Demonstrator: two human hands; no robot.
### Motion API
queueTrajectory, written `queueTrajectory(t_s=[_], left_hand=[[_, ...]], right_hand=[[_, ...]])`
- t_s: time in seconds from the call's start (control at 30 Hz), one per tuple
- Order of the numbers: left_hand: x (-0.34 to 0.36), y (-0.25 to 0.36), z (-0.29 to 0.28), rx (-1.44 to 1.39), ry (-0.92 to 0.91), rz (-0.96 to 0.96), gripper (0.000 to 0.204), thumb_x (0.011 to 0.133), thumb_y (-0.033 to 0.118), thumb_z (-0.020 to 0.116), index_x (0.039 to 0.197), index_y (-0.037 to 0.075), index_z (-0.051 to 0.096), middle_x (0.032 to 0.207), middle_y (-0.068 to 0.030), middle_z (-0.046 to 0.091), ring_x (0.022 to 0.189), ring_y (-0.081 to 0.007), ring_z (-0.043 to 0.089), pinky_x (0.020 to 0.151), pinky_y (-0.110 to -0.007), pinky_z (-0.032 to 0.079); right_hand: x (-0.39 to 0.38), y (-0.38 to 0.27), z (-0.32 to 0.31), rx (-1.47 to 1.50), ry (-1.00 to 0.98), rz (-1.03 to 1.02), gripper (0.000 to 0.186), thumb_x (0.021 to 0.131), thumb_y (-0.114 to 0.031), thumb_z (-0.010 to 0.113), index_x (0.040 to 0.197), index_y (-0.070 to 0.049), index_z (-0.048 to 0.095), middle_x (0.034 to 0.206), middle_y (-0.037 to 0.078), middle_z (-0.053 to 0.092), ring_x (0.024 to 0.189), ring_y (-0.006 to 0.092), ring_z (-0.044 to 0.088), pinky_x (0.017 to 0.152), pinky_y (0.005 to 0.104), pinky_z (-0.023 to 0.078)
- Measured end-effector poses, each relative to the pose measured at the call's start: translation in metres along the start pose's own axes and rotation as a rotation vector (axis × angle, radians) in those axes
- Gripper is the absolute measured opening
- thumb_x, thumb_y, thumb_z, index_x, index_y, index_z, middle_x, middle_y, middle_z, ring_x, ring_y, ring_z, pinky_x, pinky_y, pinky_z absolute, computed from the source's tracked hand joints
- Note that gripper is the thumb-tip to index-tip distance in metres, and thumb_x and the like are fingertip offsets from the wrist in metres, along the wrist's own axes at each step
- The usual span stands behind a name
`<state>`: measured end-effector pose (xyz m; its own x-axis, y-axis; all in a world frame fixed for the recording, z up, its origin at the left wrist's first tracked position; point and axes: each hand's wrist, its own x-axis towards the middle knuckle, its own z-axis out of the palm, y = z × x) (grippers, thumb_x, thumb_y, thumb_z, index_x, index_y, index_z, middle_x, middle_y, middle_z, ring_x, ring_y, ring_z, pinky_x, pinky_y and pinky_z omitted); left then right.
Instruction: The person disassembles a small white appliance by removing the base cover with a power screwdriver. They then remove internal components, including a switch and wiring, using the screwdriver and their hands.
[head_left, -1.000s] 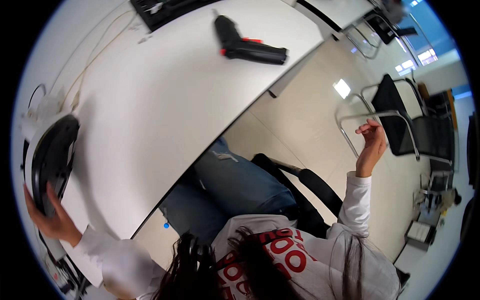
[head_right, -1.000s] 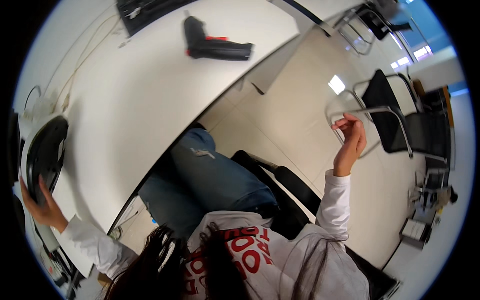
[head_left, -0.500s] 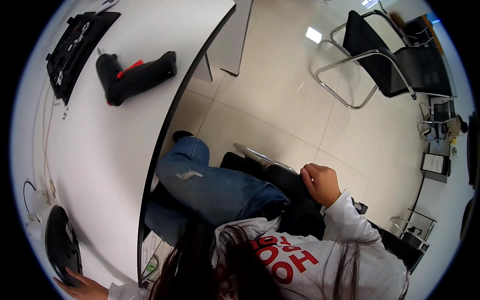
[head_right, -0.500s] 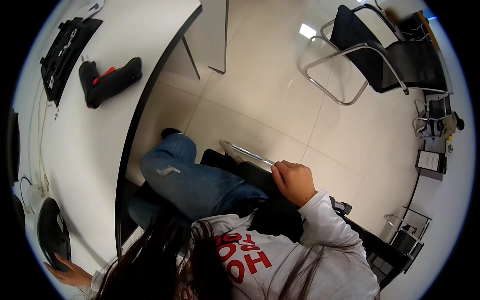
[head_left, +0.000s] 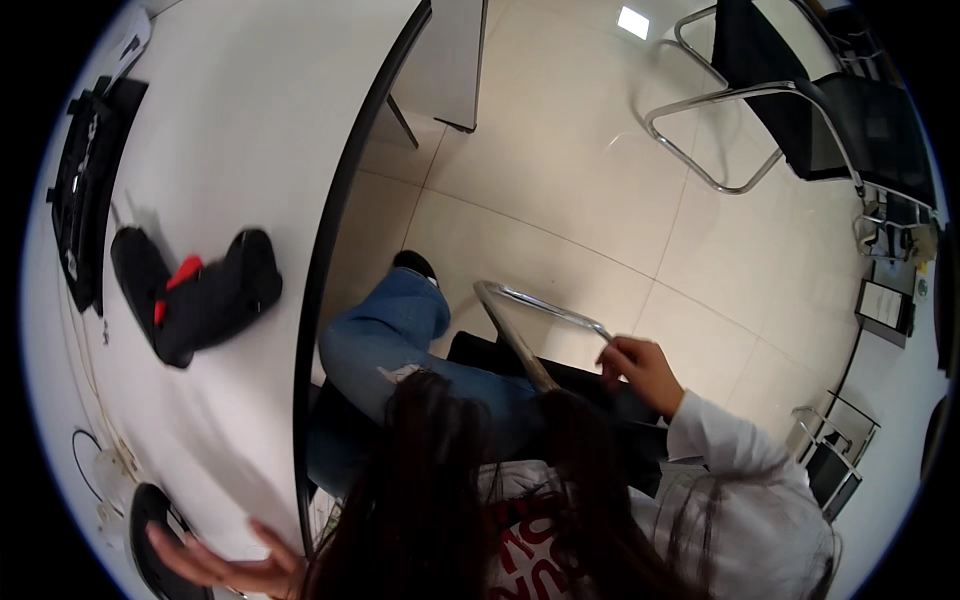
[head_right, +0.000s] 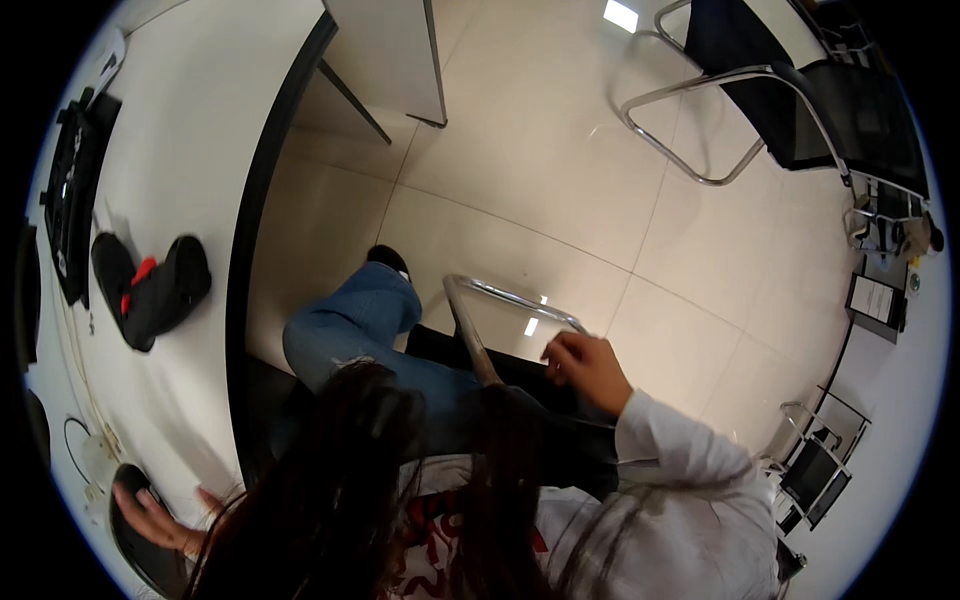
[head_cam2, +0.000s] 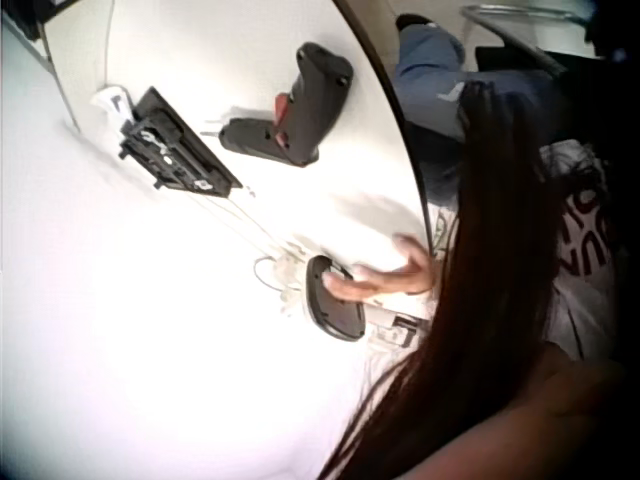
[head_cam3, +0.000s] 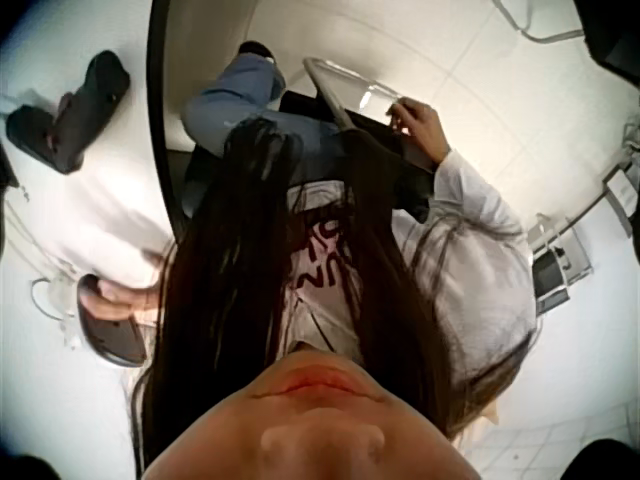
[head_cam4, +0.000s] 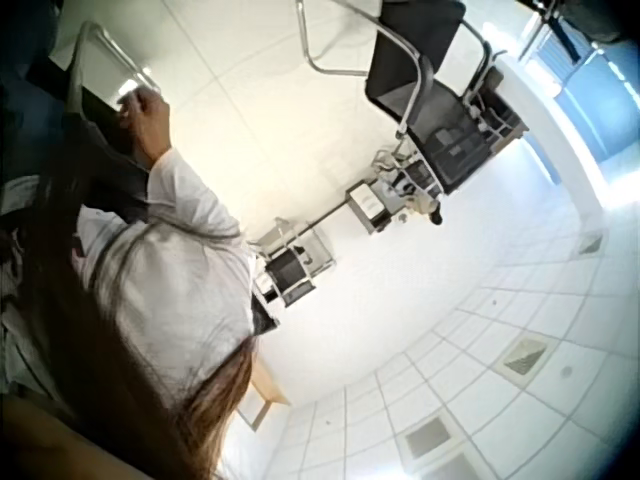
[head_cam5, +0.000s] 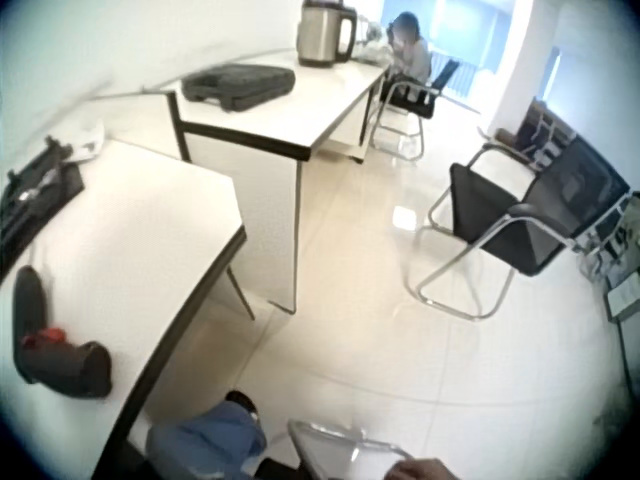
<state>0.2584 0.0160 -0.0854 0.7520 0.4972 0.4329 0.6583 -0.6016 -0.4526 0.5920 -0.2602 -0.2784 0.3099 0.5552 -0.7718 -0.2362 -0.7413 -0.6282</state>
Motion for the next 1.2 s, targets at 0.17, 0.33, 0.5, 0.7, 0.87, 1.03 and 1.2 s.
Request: queueTrajectory(t_s=[0.17, 0.33, 0.5, 0.7, 0.87, 1.03, 1.2], left_hand=[[0.05, 0.041, 0.061, -0.286, -0.198, -0.025, 0.074, 0.089, 0.044, 0.053, 0.147, 0.006, 0.024, 0.148, -0.021, 0.026, 0.135, -0.0433, 0.029, 0.109, -0.057, 0.02], [0.069, 0.049, 0.114, -0.377, -0.353, 0.0, 0.074, 0.088, 0.044, 0.053, 0.146, 0.007, 0.026, 0.149, -0.0207, 0.026, 0.135, -0.0433, 0.029, 0.108, -0.058, 0.021], [0.091, 0.067, 0.172, -0.439, -0.468, 0.071, 0.074, 0.088, 0.044, 0.054, 0.146, 0.008, 0.027, 0.149, -0.0204, 0.026, 0.135, -0.0433, 0.029, 0.107, -0.059, 0.022], [0.096, 0.114, 0.225, -0.44, -0.565, 0.148, 0.073, 0.087, 0.044, 0.055, 0.145, 0.009, 0.029, 0.149, -0.0201, 0.025, 0.135, -0.0433, 0.029, 0.106, -0.061, 0.022], [0.095, 0.151, 0.265, -0.423, -0.613, 0.209, 0.073, 0.087, 0.045, 0.055, 0.144, 0.009, 0.03, 0.15, -0.0198, 0.025, 0.135, -0.0433, 0.029, 0.105, -0.062, 0.023], [0.091, 0.171, 0.29, -0.413, -0.658, 0.246, 0.072, 0.086, 0.045, 0.056, 0.144, 0.01, 0.031, 0.15, -0.0195, 0.025, 0.134, -0.0433, 0.029, 0.104, -0.063, 0.023], [0.089, 0.18, 0.31, -0.409, -0.694, 0.265, 0.072, 0.085, 0.045, 0.057, 0.143, 0.011, 0.032, 0.15, -0.0192, 0.024, 0.134, -0.0433, 0.029, 0.102, -0.064, 0.024]], right_hand=[[0.169, 0.089, -0.019, 0.527, 0.337, 0.431, 0.013, 0.091, -0.016, 0.058, 0.1, -0.006, 0.06, 0.091, 0.01, 0.067, 0.073, 0.0225, 0.065, 0.063, 0.0335, 0.054], [0.33, 0.224, -0.041, 1.106, 0.958, 0.796, 0.012, 0.087, -0.017, 0.062, 0.093, -0.007, 0.058, 0.089, 0.009, 0.067, 0.075, 0.0242, 0.065, 0.068, 0.0384, 0.055], [0.363, 0.351, -0.016, 0.559, 0.788, 1.026, 0.013, 0.085, -0.018, 0.065, 0.094, -0.008, 0.063, 0.084, 0.008, 0.067, 0.069, 0.0206, 0.063, 0.064, 0.0342, 0.053], [0.361, 0.431, 0.044, 0.266, 0.727, 0.707, 0.026, 0.078, -0.015, 0.071, 0.102, -0.009, 0.061, 0.091, 0.009, 0.067, 0.078, 0.0199, 0.065, 0.071, 0.0326, 0.054], [0.37, 0.443, 0.082, 0.031, 0.867, 0.492, 0.037, 0.074, -0.014, 0.075, 0.108, -0.009, 0.06, 0.097, 0.009, 0.068, 0.083, 0.0199, 0.067, 0.076, 0.0347, 0.055], [0.389, 0.37, 0.063, -0.006, 0.936, 0.633, 0.036, 0.075, -0.015, 0.074, 0.109, -0.014, 0.059, 0.106, 0.01, 0.065, 0.089, 0.028, 0.065, 0.079, 0.0385, 0.052], [0.398, 0.367, 0.053, 0.087, 0.884, 0.691, 0.029, 0.077, -0.016, 0.071, 0.103, -0.014, 0.061, 0.094, 0.007, 0.07, 0.094, 0.0281, 0.065, 0.079, 0.0413, 0.052]])
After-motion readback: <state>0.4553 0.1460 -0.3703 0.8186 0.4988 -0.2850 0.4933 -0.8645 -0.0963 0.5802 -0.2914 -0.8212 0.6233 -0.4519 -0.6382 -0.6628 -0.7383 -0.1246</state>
